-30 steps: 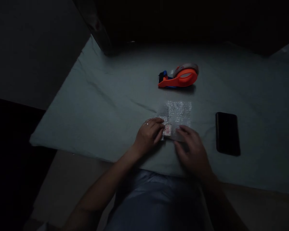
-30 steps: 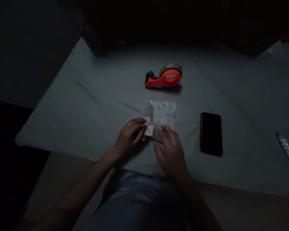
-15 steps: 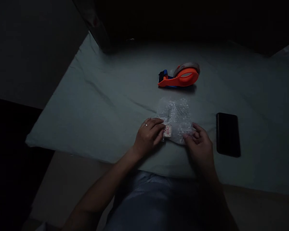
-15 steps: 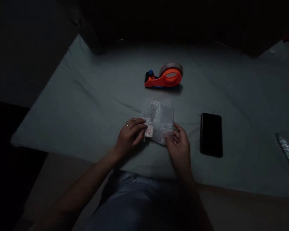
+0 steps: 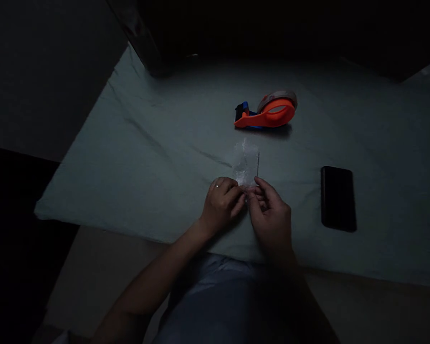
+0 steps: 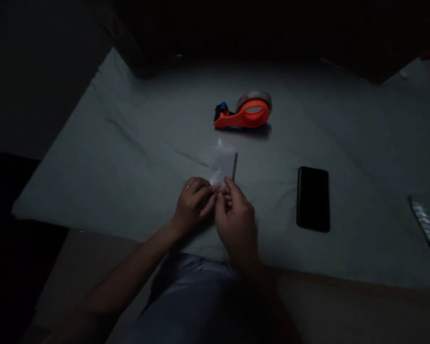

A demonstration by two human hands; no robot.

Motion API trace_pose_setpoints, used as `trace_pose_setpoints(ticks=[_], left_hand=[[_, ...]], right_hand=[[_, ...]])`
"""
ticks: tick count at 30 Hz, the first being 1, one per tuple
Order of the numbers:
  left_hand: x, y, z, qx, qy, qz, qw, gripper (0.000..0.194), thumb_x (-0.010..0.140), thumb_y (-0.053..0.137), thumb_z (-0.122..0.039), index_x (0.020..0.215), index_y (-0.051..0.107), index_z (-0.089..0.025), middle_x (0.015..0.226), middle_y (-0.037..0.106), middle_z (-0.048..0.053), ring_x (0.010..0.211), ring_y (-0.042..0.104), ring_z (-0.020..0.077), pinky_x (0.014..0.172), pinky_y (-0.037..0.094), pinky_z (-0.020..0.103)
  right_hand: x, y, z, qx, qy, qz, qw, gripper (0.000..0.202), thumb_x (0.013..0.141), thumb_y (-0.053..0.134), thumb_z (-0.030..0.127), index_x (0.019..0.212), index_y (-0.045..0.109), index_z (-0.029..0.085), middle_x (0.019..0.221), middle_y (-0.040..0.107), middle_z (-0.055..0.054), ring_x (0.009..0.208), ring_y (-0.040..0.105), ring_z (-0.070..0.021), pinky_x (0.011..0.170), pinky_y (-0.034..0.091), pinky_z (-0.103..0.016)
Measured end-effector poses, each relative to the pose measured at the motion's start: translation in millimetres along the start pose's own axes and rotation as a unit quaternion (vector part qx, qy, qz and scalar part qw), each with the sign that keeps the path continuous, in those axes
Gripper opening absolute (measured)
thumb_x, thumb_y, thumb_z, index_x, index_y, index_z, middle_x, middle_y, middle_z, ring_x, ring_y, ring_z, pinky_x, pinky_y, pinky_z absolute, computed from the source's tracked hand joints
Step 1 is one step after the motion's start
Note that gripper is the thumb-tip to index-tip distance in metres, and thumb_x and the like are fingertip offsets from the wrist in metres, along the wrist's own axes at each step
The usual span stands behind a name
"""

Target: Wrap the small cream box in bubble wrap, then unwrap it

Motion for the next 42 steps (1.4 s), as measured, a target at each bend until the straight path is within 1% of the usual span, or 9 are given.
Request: trace_pose_setpoints(ticks=[7, 10, 16, 19, 26, 30, 35, 39, 42], left_hand=[[-2, -13.4, 10, -0.086, 0.039, 0.014, 0.995, 0.037, 0.091, 0.04, -0.012, 0.125, 0.053, -0.016, 0.097, 0.066, 0.009, 0.094, 0.059, 0.0189, 0.09, 0.046, 0.036], [-1, -13.3, 13, -0.065, 0.062, 0.036, 0.995, 0.039, 0.09, 0.041, -0.011, 0.126, 0.053, -0.016, 0.098, 0.064, 0.009, 0.097, 0.058, 0.0196, 0.089, 0.047, 0.036], [3, -9.2, 15, -0.028, 0.103, 0.031, 0.994, 0.033, 0.081, 0.05, -0.009, 0.112, 0.061, -0.013, 0.103, 0.058, 0.013, 0.103, 0.053, 0.0236, 0.09, 0.049, 0.04], [6, -7.9, 16, -0.031, 0.107, 0.055, 0.992, 0.036, 0.078, 0.051, -0.009, 0.113, 0.059, -0.015, 0.115, 0.056, 0.014, 0.113, 0.051, 0.0261, 0.096, 0.046, 0.044], [13, -6.1, 18, -0.044, 0.098, 0.114, 0.988, 0.038, 0.079, 0.045, -0.011, 0.115, 0.056, -0.011, 0.13, 0.054, 0.018, 0.131, 0.042, 0.0294, 0.112, 0.032, 0.05], [20, -3.4, 17, -0.071, 0.062, 0.15, 0.984, 0.056, 0.076, 0.041, -0.01, 0.131, 0.046, -0.012, 0.133, 0.055, 0.016, 0.131, 0.044, 0.0273, 0.113, 0.028, 0.05], [41, 0.2, 17, -0.097, 0.018, 0.231, 0.968, 0.078, 0.069, 0.04, -0.01, 0.146, 0.029, -0.022, 0.15, 0.038, 0.01, 0.141, 0.031, 0.0268, 0.114, 0.025, 0.052], [57, 1.7, 23, -0.114, 0.006, 0.245, 0.963, 0.076, 0.071, 0.042, -0.01, 0.145, 0.032, -0.021, 0.154, 0.032, 0.008, 0.145, 0.023, 0.0257, 0.118, 0.021, 0.049], [63, 6.4, 29, -0.133, -0.035, 0.223, 0.965, 0.058, 0.085, 0.038, -0.018, 0.144, 0.035, -0.015, 0.151, 0.038, 0.011, 0.143, 0.029, 0.0225, 0.119, 0.021, 0.043]], right_hand=[[-13, 1, 13, -0.165, -0.197, 0.061, 0.965, 0.041, 0.089, 0.039, 0.009, 0.127, 0.055, 0.014, 0.11, 0.071, -0.011, 0.098, 0.067, -0.0203, 0.086, 0.056, -0.036], [-15, 2, 12, -0.206, -0.232, 0.081, 0.947, 0.045, 0.087, 0.038, 0.004, 0.128, 0.052, 0.014, 0.106, 0.07, -0.011, 0.096, 0.064, -0.0213, 0.084, 0.055, -0.038], [-4, -2, 5, -0.146, -0.274, 0.094, 0.946, 0.028, 0.086, 0.044, 0.004, 0.105, 0.058, 0.018, 0.101, 0.065, -0.009, 0.097, 0.061, -0.02, 0.085, 0.053, -0.036], [-2, -1, 1, -0.193, -0.283, 0.078, 0.936, 0.016, 0.087, 0.051, 0.01, 0.098, 0.059, 0.019, 0.098, 0.063, -0.009, 0.095, 0.057, -0.0228, 0.084, 0.052, -0.04], [-4, 2, -2, -0.197, -0.323, 0.062, 0.924, 0.018, 0.088, 0.052, 0.013, 0.102, 0.062, 0.018, 0.103, 0.065, -0.01, 0.102, 0.053, -0.0243, 0.09, 0.049, -0.045], [-3, 1, -3, -0.205, -0.329, 0.081, 0.918, 0.02, 0.087, 0.052, 0.012, 0.102, 0.063, 0.018, 0.103, 0.065, -0.01, 0.101, 0.053, -0.025, 0.089, 0.049, -0.046], [-1, 1, -3, -0.206, -0.324, 0.075, 0.92, 0.018, 0.087, 0.052, 0.012, 0.1, 0.062, 0.019, 0.102, 0.064, -0.009, 0.1, 0.054, -0.0252, 0.088, 0.05, -0.046], [0, 2, -3, -0.201, -0.315, 0.076, 0.924, 0.016, 0.086, 0.052, 0.012, 0.096, 0.063, 0.017, 0.1, 0.065, -0.011, 0.1, 0.054, -0.025, 0.089, 0.05, -0.045], [0, 2, -2, -0.199, -0.316, 0.075, 0.925, 0.016, 0.086, 0.052, 0.012, 0.096, 0.063, 0.017, 0.098, 0.065, -0.01, 0.098, 0.055, -0.0242, 0.088, 0.05, -0.044]])
Point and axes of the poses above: each hand's wrist, its own x-axis towards the middle knuckle, its own y-axis out of the palm, z = x × y, the point moved 3 cm from there along x, towards the middle knuckle
